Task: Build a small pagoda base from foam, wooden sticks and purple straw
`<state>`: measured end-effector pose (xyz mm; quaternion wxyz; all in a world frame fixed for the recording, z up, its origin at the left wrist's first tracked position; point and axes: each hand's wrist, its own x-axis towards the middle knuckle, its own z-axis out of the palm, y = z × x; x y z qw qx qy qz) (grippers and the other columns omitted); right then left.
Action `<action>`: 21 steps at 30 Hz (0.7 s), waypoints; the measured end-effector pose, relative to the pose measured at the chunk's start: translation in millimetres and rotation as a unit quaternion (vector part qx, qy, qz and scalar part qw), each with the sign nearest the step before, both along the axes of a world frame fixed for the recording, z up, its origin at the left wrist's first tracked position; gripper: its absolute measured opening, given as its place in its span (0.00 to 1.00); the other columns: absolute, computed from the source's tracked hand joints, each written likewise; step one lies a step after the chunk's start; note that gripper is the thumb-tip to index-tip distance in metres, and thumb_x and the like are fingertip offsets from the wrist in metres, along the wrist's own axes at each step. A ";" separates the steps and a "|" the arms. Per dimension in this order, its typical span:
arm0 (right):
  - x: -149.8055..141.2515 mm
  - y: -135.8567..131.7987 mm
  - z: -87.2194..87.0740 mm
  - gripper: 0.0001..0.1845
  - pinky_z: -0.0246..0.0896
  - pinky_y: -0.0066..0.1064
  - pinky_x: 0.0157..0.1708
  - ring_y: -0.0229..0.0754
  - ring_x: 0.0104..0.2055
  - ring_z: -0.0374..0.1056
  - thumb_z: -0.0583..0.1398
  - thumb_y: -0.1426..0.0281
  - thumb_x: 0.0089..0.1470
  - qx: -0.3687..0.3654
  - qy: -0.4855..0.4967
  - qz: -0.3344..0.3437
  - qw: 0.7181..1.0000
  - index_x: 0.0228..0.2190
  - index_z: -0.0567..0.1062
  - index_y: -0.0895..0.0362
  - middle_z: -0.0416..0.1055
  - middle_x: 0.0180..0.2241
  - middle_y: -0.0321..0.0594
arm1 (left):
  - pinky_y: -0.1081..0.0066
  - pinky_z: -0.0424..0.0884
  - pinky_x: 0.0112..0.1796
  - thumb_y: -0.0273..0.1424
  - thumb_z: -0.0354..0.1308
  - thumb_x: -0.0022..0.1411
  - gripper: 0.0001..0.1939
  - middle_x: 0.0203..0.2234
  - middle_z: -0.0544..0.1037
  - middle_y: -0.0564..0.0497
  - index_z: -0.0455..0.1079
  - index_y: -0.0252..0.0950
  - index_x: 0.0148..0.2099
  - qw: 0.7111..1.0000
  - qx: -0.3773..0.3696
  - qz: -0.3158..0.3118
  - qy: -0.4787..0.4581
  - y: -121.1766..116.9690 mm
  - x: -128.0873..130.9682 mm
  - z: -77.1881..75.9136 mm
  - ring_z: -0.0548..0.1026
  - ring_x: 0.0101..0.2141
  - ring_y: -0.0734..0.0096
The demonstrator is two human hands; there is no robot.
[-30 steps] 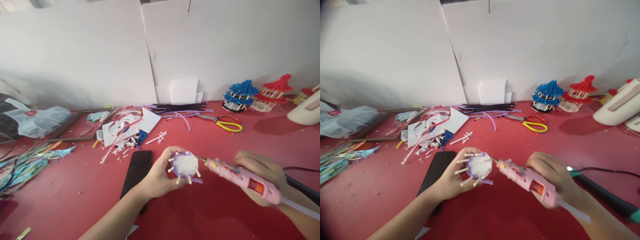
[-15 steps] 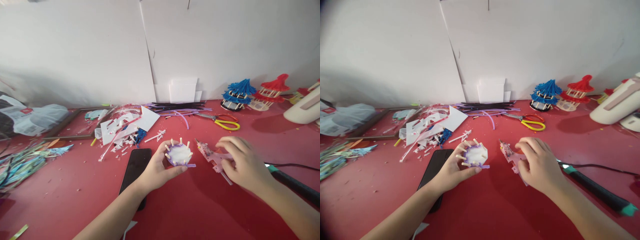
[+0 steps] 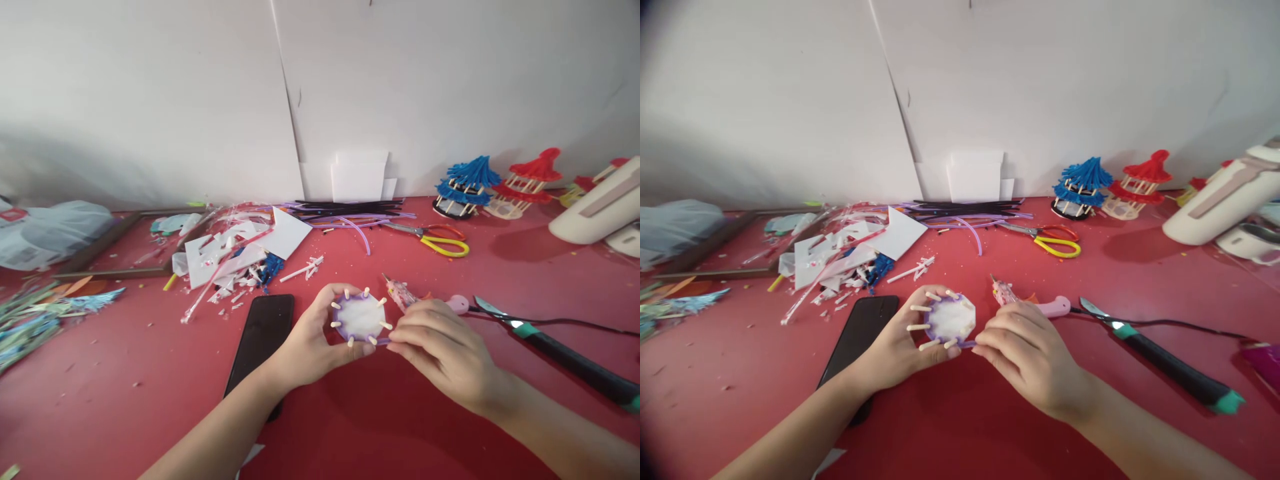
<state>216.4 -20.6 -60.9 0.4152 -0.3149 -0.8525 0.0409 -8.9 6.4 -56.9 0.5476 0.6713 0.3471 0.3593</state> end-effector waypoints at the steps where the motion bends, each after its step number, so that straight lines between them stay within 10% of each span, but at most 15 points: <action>1: 0.3 -0.2 0.5 0.07 0.65 0.38 0.41 0.40 0.37 0.67 0.63 0.79 0.53 0.008 -0.004 -0.002 1.000 0.35 0.73 0.59 0.73 0.31 0.38 | 0.72 0.69 0.40 0.31 0.68 0.53 0.27 0.43 0.68 0.50 0.57 0.42 0.51 1.000 -0.007 -0.001 -0.008 0.1 -0.3 -0.6 0.70 0.38 0.73; 21: -4.9 -2.9 1.3 0.09 0.67 0.35 0.34 0.38 0.31 0.67 0.60 0.82 0.52 -0.011 0.031 -0.022 0.999 0.33 0.71 0.57 0.71 0.28 0.37 | 0.74 0.70 0.36 0.29 0.67 0.53 0.25 0.41 0.72 0.50 0.60 0.39 0.50 1.000 -0.001 -0.028 -0.007 0.0 2.0 5.0 0.72 0.35 0.74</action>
